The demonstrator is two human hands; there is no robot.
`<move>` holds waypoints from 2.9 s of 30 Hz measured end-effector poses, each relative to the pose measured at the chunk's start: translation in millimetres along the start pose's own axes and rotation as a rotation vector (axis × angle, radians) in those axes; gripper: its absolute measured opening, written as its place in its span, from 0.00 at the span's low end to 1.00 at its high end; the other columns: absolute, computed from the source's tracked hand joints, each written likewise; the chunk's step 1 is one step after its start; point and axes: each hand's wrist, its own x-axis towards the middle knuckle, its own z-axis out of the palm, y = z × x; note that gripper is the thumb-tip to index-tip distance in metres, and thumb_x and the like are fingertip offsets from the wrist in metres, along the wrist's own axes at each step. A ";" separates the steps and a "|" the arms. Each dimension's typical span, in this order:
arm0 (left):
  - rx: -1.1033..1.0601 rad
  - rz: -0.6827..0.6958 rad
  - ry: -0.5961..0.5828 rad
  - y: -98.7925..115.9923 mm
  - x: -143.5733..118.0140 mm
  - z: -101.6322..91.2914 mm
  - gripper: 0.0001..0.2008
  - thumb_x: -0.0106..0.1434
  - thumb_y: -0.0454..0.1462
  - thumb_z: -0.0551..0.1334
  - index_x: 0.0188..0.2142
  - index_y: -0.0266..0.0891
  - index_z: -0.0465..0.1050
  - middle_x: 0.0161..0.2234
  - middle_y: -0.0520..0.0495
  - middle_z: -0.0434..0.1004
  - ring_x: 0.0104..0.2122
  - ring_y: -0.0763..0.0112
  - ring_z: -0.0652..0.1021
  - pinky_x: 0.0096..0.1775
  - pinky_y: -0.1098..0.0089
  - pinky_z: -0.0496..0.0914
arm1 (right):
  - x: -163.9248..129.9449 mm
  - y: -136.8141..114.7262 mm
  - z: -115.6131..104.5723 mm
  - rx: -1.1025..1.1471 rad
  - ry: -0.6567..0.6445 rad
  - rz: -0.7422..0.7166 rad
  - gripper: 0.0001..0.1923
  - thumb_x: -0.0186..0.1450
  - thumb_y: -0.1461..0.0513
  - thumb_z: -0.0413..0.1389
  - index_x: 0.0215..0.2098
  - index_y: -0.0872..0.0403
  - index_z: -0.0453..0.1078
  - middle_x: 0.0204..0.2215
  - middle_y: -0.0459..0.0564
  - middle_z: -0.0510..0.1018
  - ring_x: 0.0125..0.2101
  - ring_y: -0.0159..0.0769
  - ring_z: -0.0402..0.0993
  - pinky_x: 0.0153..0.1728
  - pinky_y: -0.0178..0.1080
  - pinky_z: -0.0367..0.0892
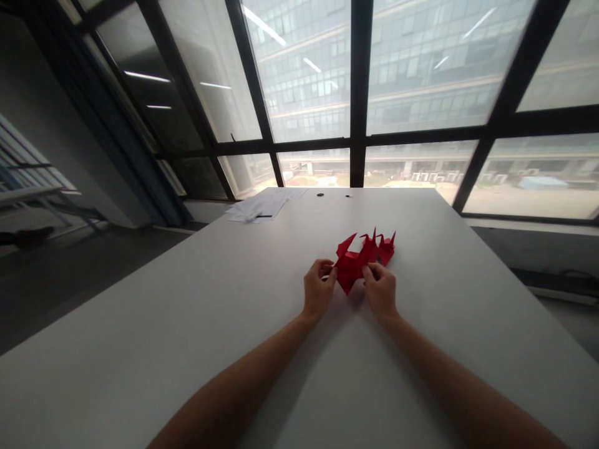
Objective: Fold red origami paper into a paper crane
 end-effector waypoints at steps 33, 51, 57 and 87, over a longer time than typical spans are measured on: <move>0.226 0.339 -0.064 13.0 0.9 -11.6 0.11 0.70 0.34 0.53 0.45 0.43 0.74 0.38 0.46 0.72 0.38 0.68 0.75 0.40 0.70 0.71 | -0.9 -5.0 4.0 0.211 0.066 0.179 0.19 0.57 0.51 0.63 0.39 0.56 0.75 0.27 0.51 0.80 0.25 0.38 0.76 0.24 0.37 0.70; -0.017 -0.206 0.043 -1.2 1.9 -16.6 0.14 0.63 0.38 0.59 0.44 0.37 0.78 0.33 0.46 0.78 0.30 0.69 0.74 0.33 0.70 0.68 | 10.8 3.7 0.7 0.305 0.155 0.171 0.17 0.54 0.57 0.64 0.40 0.56 0.76 0.32 0.49 0.80 0.32 0.36 0.76 0.36 0.40 0.72; 0.070 -0.043 0.290 7.0 32.7 -38.9 0.13 0.62 0.35 0.55 0.42 0.38 0.77 0.32 0.48 0.75 0.27 0.72 0.70 0.29 0.73 0.64 | 11.0 -6.6 -9.6 0.030 0.086 -0.244 0.09 0.65 0.59 0.56 0.39 0.55 0.75 0.39 0.54 0.80 0.40 0.41 0.77 0.42 0.45 0.72; 0.183 -0.361 -0.558 19.9 -20.9 -112.2 0.18 0.62 0.45 0.65 0.51 0.43 0.75 0.62 0.43 0.66 0.66 0.52 0.59 0.67 0.54 0.47 | -40.6 -23.3 4.2 -0.385 -0.978 -0.518 0.13 0.61 0.67 0.55 0.40 0.49 0.78 0.51 0.49 0.79 0.56 0.41 0.71 0.58 0.45 0.64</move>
